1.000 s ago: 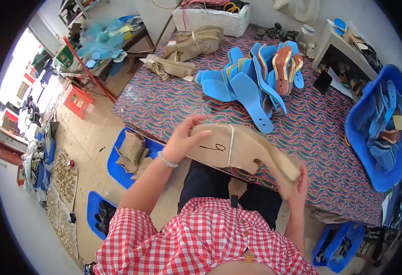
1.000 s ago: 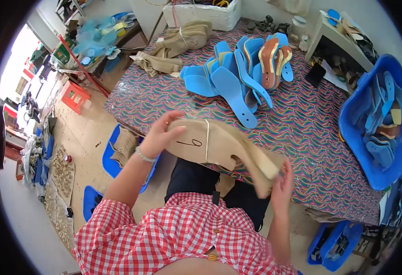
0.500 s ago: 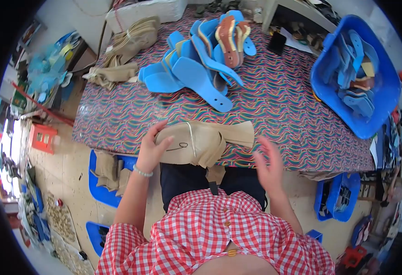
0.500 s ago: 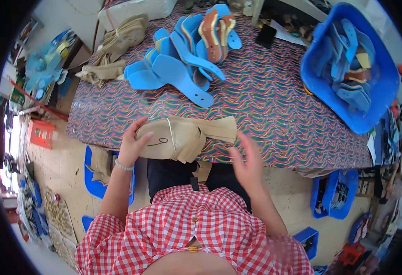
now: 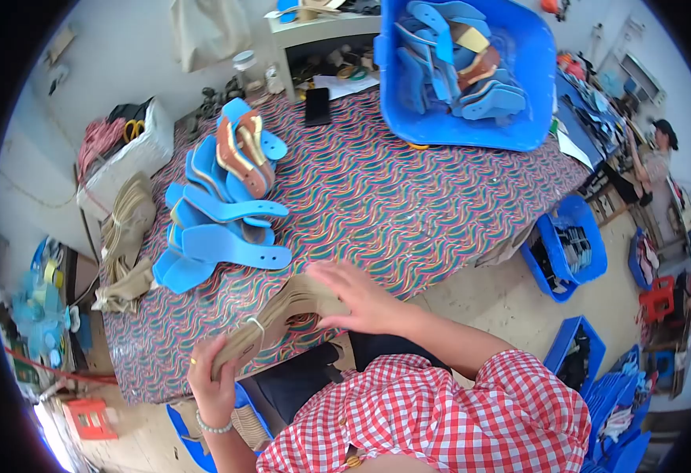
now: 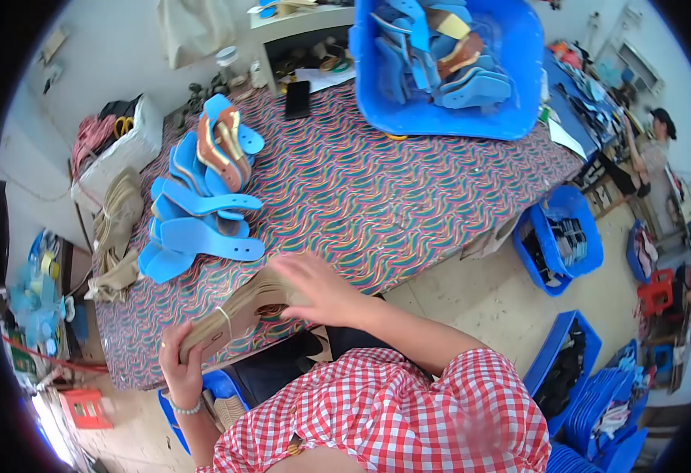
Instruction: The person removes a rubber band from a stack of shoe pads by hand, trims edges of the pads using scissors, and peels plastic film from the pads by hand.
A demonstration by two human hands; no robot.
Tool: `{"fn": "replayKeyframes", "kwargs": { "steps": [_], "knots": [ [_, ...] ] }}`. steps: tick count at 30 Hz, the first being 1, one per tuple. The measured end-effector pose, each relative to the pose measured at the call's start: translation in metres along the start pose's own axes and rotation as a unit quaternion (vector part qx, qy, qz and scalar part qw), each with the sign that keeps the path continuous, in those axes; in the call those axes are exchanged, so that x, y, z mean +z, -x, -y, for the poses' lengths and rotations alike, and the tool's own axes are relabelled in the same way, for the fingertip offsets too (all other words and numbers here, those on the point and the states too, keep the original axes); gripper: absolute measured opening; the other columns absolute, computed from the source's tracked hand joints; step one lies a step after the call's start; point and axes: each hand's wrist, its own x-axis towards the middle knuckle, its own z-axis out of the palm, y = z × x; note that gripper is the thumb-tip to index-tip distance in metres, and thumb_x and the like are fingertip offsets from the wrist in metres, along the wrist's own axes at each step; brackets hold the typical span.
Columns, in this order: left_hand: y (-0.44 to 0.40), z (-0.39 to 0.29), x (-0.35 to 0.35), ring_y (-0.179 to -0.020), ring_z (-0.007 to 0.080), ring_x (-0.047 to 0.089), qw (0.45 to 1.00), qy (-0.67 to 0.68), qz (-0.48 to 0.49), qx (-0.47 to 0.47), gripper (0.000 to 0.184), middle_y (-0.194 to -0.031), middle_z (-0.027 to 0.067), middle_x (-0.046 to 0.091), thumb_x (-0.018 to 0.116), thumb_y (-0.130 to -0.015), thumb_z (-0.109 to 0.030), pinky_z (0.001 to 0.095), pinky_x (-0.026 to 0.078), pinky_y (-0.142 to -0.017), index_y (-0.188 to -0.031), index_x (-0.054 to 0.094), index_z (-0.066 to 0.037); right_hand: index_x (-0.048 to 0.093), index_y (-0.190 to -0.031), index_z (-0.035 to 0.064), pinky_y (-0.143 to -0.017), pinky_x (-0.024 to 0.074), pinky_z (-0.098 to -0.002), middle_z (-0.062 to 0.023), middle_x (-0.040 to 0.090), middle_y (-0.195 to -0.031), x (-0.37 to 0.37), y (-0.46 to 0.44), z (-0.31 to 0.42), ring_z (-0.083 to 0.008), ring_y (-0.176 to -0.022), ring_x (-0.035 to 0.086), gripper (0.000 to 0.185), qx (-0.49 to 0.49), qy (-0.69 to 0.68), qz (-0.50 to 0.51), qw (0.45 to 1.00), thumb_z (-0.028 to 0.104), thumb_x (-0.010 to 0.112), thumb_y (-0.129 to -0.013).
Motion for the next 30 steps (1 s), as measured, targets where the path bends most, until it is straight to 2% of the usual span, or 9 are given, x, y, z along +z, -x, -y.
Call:
{"fn": "replayKeyframes", "kwargs": {
  "steps": [5, 6, 10, 13, 16, 19, 23, 25, 30],
  "knots": [
    [-0.014, -0.019, 0.003, -0.099, 0.0295, 0.063, 0.998, -0.025, 0.01, 0.059, 0.042, -0.108, 0.0152, 0.066, 0.064, -0.073, 0.013, 0.0378, 0.049, -0.089, -0.112, 0.064, -0.002, 0.042, -0.144, 0.0118, -0.108, 0.0362, -0.0498, -0.0122, 0.049, -0.142, 0.015, -0.019, 0.019, -0.0317, -0.129, 0.048, 0.076, -0.063, -0.091, 0.058, 0.992, 0.027, 0.077, -0.079],
    [-0.011, -0.018, 0.001, -0.102, 0.0295, 0.062, 0.998, -0.021, -0.004, 0.051, 0.039, -0.109, 0.0151, 0.066, 0.065, -0.075, 0.012, 0.0381, 0.048, -0.092, -0.112, 0.063, -0.001, 0.051, -0.135, 0.0119, -0.1, 0.0427, -0.0458, -0.0108, 0.058, -0.127, 0.023, -0.021, 0.007, -0.0301, -0.117, 0.056, 0.061, -0.056, -0.09, 0.025, 0.994, 0.028, 0.075, -0.081],
    [0.009, 0.006, 0.001, -0.108, 0.0263, 0.058, 0.995, 0.03, -0.091, 0.011, 0.039, -0.115, 0.0129, 0.062, 0.067, -0.081, 0.007, 0.0372, 0.045, -0.097, -0.118, 0.059, -0.001, 0.057, -0.126, 0.0102, -0.089, 0.0478, -0.0404, -0.0108, 0.061, -0.108, -0.007, -0.028, 0.01, -0.0283, -0.104, 0.059, 0.045, 0.015, -0.169, 0.119, 0.978, 0.03, 0.07, -0.088],
    [0.024, 0.029, 0.008, -0.111, 0.0228, 0.056, 0.99, 0.072, -0.122, -0.025, 0.046, -0.12, 0.0116, 0.057, 0.067, -0.08, 0.007, 0.0358, 0.044, -0.098, -0.125, 0.056, 0.001, 0.057, -0.123, 0.0094, -0.085, 0.0489, -0.0427, -0.0114, 0.061, -0.107, -0.009, -0.04, 0.016, -0.0306, -0.099, 0.061, 0.042, 0.032, -0.135, 0.188, 0.972, 0.03, 0.069, -0.088],
    [0.032, 0.033, 0.015, -0.109, 0.0228, 0.055, 0.976, 0.119, -0.155, -0.094, 0.05, -0.121, 0.0116, 0.056, 0.066, -0.081, 0.005, 0.0358, 0.044, -0.099, -0.129, 0.054, 0.002, 0.058, -0.12, 0.01, -0.083, 0.0498, -0.0454, -0.0117, 0.062, -0.105, -0.009, -0.049, 0.017, -0.0328, -0.095, 0.063, 0.039, -0.035, -0.049, 0.127, 0.99, 0.026, 0.069, -0.086],
    [0.031, 0.038, 0.015, -0.109, 0.0218, 0.055, 0.978, 0.114, -0.094, -0.146, 0.047, -0.119, 0.011, 0.056, 0.066, -0.082, 0.003, 0.0338, 0.044, -0.097, -0.128, 0.055, 0.003, 0.057, -0.121, 0.0102, -0.082, 0.0505, -0.0467, -0.0123, 0.063, -0.107, -0.018, -0.054, 0.021, -0.0346, -0.097, 0.063, 0.041, -0.089, 0.035, 0.125, 0.988, 0.023, 0.069, -0.084],
    [0.028, 0.055, 0.042, -0.109, 0.0279, 0.057, 0.99, 0.005, 0.027, -0.142, 0.046, -0.114, 0.0144, 0.06, 0.07, -0.08, -0.001, 0.0352, 0.045, -0.096, -0.125, 0.059, 0.0, 0.055, -0.127, 0.0085, -0.094, 0.0475, -0.0458, -0.0132, 0.063, -0.116, 0.003, -0.038, -0.018, -0.0337, -0.106, 0.062, 0.051, 0.053, 0.149, 0.24, 0.958, 0.02, 0.072, -0.081],
    [0.03, 0.071, 0.046, -0.109, 0.0318, 0.058, 0.987, 0.02, 0.028, -0.16, 0.044, -0.115, 0.0161, 0.06, 0.071, -0.081, -0.004, 0.0373, 0.045, -0.096, -0.123, 0.059, 0.0, 0.052, -0.133, 0.0063, -0.102, 0.0418, -0.0452, -0.0155, 0.059, -0.126, 0.008, -0.011, -0.034, -0.0326, -0.119, 0.055, 0.059, 0.055, 0.132, 0.214, 0.966, 0.019, 0.074, -0.08],
    [0.024, 0.079, 0.032, -0.111, 0.0373, 0.058, 0.968, -0.03, 0.116, -0.22, 0.051, -0.12, 0.0189, 0.059, 0.075, -0.081, -0.019, 0.0425, 0.046, -0.096, -0.125, 0.057, -0.002, 0.05, -0.135, 0.0039, -0.108, 0.0356, -0.048, -0.0151, 0.053, -0.133, 0.011, 0.005, -0.035, -0.0337, -0.127, 0.047, 0.064, 0.062, 0.175, 0.105, 0.977, 0.022, 0.076, -0.08]
  ]
}}
